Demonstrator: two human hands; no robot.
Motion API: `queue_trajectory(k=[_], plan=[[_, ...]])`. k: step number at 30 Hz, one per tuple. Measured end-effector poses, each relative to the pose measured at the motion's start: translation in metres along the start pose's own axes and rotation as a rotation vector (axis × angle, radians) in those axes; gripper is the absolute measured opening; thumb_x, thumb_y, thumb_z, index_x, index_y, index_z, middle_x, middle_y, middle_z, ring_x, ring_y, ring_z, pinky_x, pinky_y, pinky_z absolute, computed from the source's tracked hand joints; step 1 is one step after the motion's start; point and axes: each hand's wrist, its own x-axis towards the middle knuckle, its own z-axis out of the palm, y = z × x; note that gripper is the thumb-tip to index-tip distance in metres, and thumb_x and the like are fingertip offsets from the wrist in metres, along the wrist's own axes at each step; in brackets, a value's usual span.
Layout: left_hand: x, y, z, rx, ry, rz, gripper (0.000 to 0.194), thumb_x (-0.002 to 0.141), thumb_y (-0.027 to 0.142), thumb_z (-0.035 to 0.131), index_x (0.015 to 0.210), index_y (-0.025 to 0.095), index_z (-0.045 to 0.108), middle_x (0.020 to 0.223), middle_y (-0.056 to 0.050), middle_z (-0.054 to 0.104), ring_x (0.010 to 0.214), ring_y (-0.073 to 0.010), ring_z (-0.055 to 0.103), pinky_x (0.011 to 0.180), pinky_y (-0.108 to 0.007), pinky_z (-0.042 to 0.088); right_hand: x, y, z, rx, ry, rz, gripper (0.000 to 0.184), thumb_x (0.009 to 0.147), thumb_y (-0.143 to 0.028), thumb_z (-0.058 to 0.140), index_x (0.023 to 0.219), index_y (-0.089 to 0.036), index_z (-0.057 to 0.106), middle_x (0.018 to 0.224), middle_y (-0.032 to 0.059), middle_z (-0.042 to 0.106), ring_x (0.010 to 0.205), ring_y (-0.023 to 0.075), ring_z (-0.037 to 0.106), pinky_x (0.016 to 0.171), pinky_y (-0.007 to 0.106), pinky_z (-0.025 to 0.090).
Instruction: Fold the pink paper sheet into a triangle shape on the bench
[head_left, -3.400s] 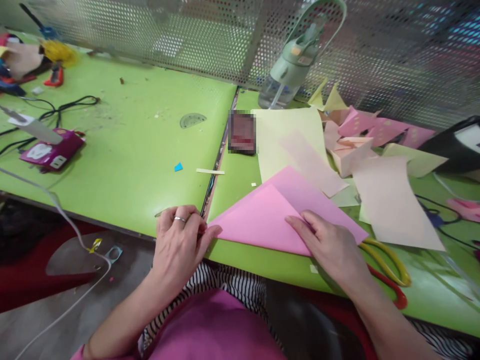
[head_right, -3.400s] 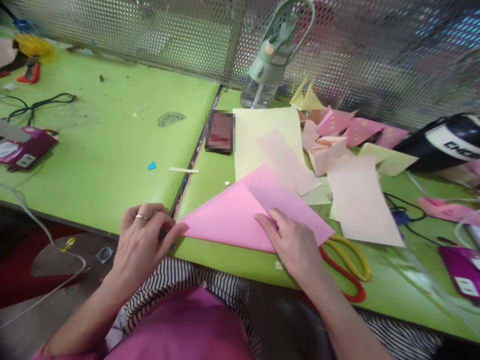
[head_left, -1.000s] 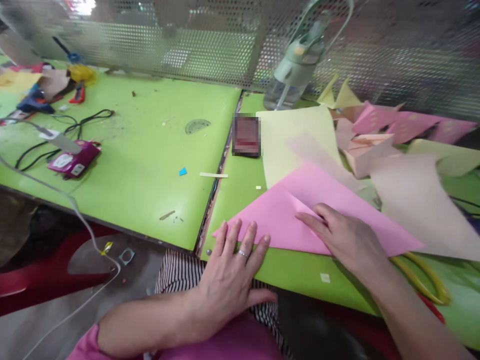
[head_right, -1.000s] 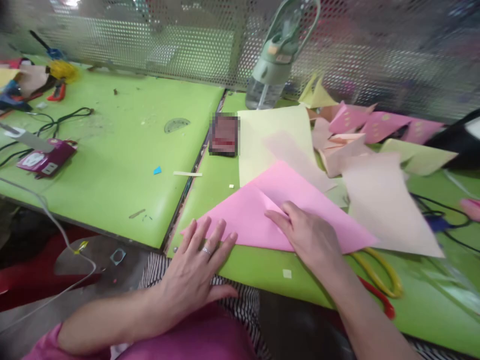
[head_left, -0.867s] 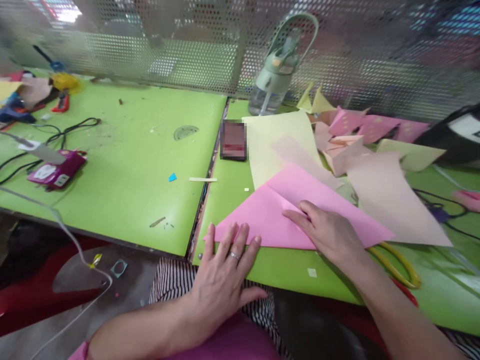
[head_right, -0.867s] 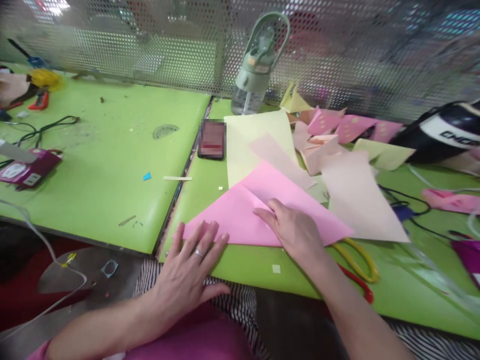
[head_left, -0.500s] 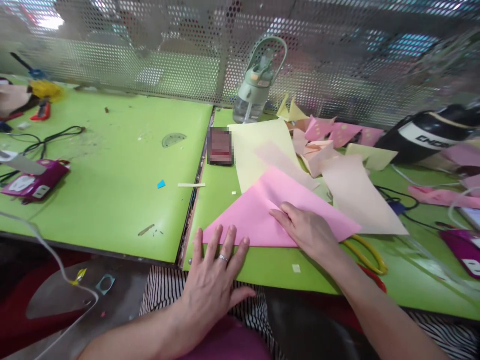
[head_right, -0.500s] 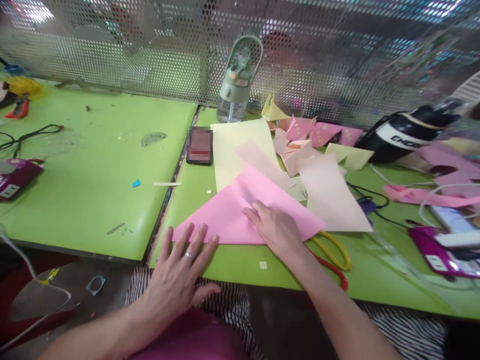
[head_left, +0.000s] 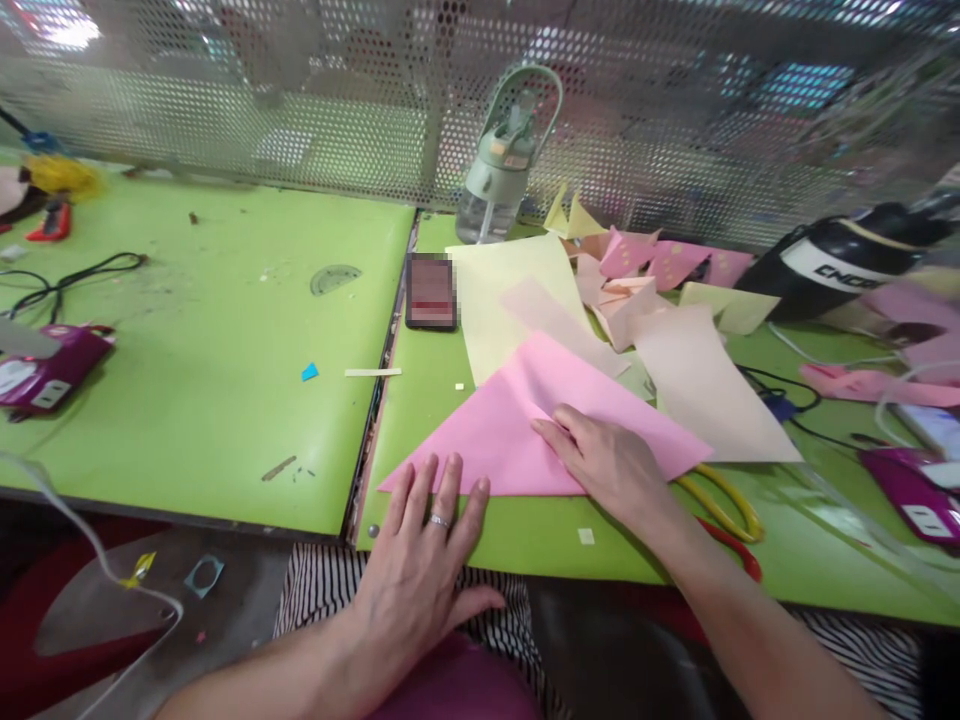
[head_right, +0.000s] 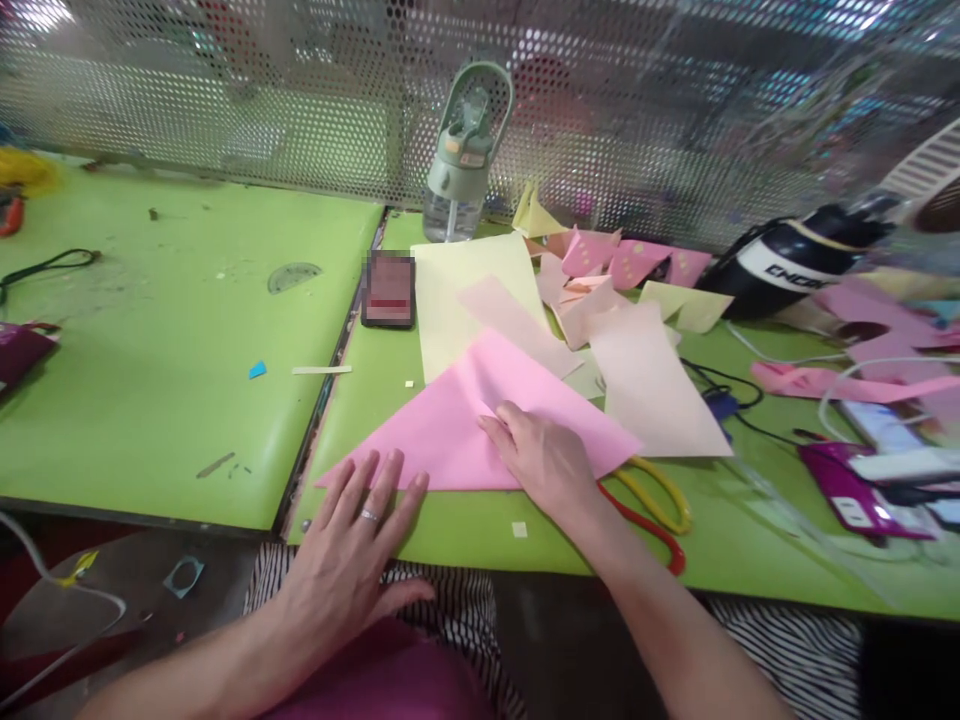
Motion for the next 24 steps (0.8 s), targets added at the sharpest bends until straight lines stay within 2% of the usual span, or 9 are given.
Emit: queue_trajectory(k=[3,6,8,10,12,15,17,22,24], plan=[[-0.003,-0.003,-0.002,-0.013,-0.012,-0.003,0.098,0.077,0.083,0.031,0.150,0.017,0.027,0.153,-0.018,0.032,0.139,-0.0393,0.032,0.111,-0.053,0.029,-0.008,0.000,-0.011,0.102,-0.065,-0.015,0.044,0.092,-0.061,0.032,0.071,-0.024,0.043,0.057,-0.0009,0.055,0.054,0.0181,0.056,0.051,0.027,0.032],[-0.009,-0.007,-0.005,-0.029,-0.018,-0.009,0.096,0.079,0.081,0.034,0.150,0.018,0.029,0.153,-0.017,0.033,0.139,-0.0395,0.032,0.112,-0.053,0.028,-0.018,0.006,-0.024,0.260,-0.162,-0.082,0.043,0.087,-0.064,0.043,0.087,-0.023,0.054,0.074,0.0018,0.066,0.068,0.0195,0.063,0.060,0.028,0.043],[-0.014,-0.011,-0.006,-0.037,-0.018,-0.010,0.094,0.079,0.080,0.035,0.150,0.019,0.029,0.154,-0.017,0.033,0.139,-0.0395,0.032,0.113,-0.054,0.027,-0.019,0.015,-0.029,0.317,-0.092,-0.069,0.045,0.087,-0.062,0.045,0.102,-0.022,0.057,0.094,0.0069,0.070,0.081,0.0218,0.065,0.069,0.032,0.047],[-0.018,-0.013,-0.007,-0.049,-0.019,-0.008,0.094,0.079,0.081,0.034,0.150,0.019,0.029,0.154,-0.016,0.032,0.139,-0.0396,0.032,0.113,-0.054,0.026,-0.014,0.026,-0.032,0.264,0.086,0.012,0.046,0.088,-0.058,0.044,0.108,-0.019,0.058,0.105,0.0122,0.069,0.089,0.0254,0.064,0.075,0.036,0.047],[-0.019,-0.013,-0.006,-0.054,-0.009,-0.010,0.095,0.078,0.082,0.034,0.150,0.019,0.030,0.154,-0.017,0.033,0.139,-0.0400,0.032,0.113,-0.055,0.026,-0.003,0.039,-0.034,0.130,0.161,0.105,0.044,0.084,-0.056,0.048,0.103,-0.017,0.060,0.102,0.0148,0.069,0.092,0.0303,0.063,0.077,0.042,0.046],[-0.019,-0.009,-0.005,-0.036,0.016,-0.021,0.094,0.078,0.081,0.038,0.149,0.019,0.032,0.152,-0.018,0.034,0.138,-0.0410,0.033,0.113,-0.057,0.026,0.012,0.053,-0.039,0.147,-0.030,0.105,0.031,0.083,-0.050,0.051,0.087,-0.021,0.061,0.085,0.0084,0.070,0.078,0.0259,0.063,0.067,0.037,0.046],[-0.017,-0.005,-0.003,-0.017,0.022,-0.023,0.094,0.078,0.079,0.042,0.148,0.017,0.034,0.152,-0.020,0.034,0.138,-0.0428,0.032,0.112,-0.058,0.027,0.017,0.057,-0.044,0.206,-0.039,0.045,0.026,0.086,-0.045,0.049,0.083,-0.022,0.060,0.081,0.0049,0.070,0.073,0.0215,0.063,0.065,0.033,0.047],[-0.011,0.005,0.000,0.014,0.042,-0.067,0.100,0.075,0.079,0.048,0.146,0.010,0.035,0.149,-0.027,0.035,0.137,-0.0486,0.030,0.107,-0.062,0.032,-0.006,0.039,-0.053,0.034,0.449,-0.055,0.032,0.092,-0.038,0.044,0.100,-0.014,0.065,0.104,0.0164,0.070,0.101,0.0311,0.062,0.089,0.047,0.046],[-0.011,0.006,0.002,0.012,0.051,-0.064,0.099,0.075,0.079,0.048,0.145,0.011,0.037,0.149,-0.027,0.035,0.137,-0.0485,0.030,0.107,-0.062,0.032,-0.028,0.013,-0.048,0.098,0.587,-0.283,0.033,0.096,-0.032,0.041,0.118,-0.016,0.060,0.120,0.0138,0.066,0.116,0.0254,0.057,0.099,0.043,0.043]])
